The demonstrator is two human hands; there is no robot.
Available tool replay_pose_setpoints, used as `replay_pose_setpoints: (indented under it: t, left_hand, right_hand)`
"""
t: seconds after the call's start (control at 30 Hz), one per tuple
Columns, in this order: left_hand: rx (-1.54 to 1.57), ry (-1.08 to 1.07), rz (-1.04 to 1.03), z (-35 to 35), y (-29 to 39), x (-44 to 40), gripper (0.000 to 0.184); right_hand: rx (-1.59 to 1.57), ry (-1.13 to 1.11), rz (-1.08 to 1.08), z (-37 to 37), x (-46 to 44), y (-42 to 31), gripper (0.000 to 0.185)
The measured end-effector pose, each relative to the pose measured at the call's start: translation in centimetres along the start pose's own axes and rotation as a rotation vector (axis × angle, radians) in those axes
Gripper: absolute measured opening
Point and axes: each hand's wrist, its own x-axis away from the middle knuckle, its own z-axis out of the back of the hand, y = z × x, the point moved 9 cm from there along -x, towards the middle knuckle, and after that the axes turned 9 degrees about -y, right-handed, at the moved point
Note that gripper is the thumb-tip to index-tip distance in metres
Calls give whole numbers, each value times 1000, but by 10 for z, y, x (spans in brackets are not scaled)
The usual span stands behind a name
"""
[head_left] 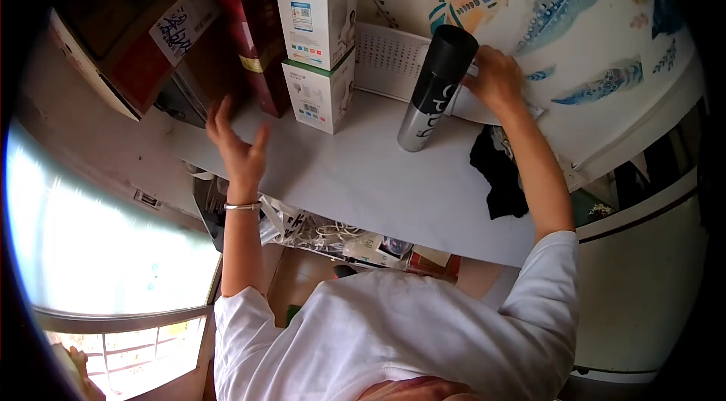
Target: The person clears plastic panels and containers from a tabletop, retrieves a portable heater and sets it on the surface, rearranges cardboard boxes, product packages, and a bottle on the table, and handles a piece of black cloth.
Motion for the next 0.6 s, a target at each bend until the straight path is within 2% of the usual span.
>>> replay_pose_setpoints:
  t: [0.1, 0.27, 0.37, 0.47, 0.6]
  left_hand:
    - [320, -106, 289, -24, 0, -2, 87]
    - [164, -61, 173, -29, 1, -8, 94]
    - [100, -83, 170, -30, -9, -2, 90]
    - [200, -96, 180, -28, -11, 2, 86]
    - [285, 65, 195, 12, -12, 19, 72]
  right_hand:
    - [10, 26, 32, 0, 3, 1, 56]
    - [-21, 38, 62, 7, 3, 1, 59]
    - [-26, 103, 76, 3, 10, 6, 62]
    - [-9, 51, 30, 1, 9, 8, 61]
    - [12, 91, 90, -1, 11, 17, 53]
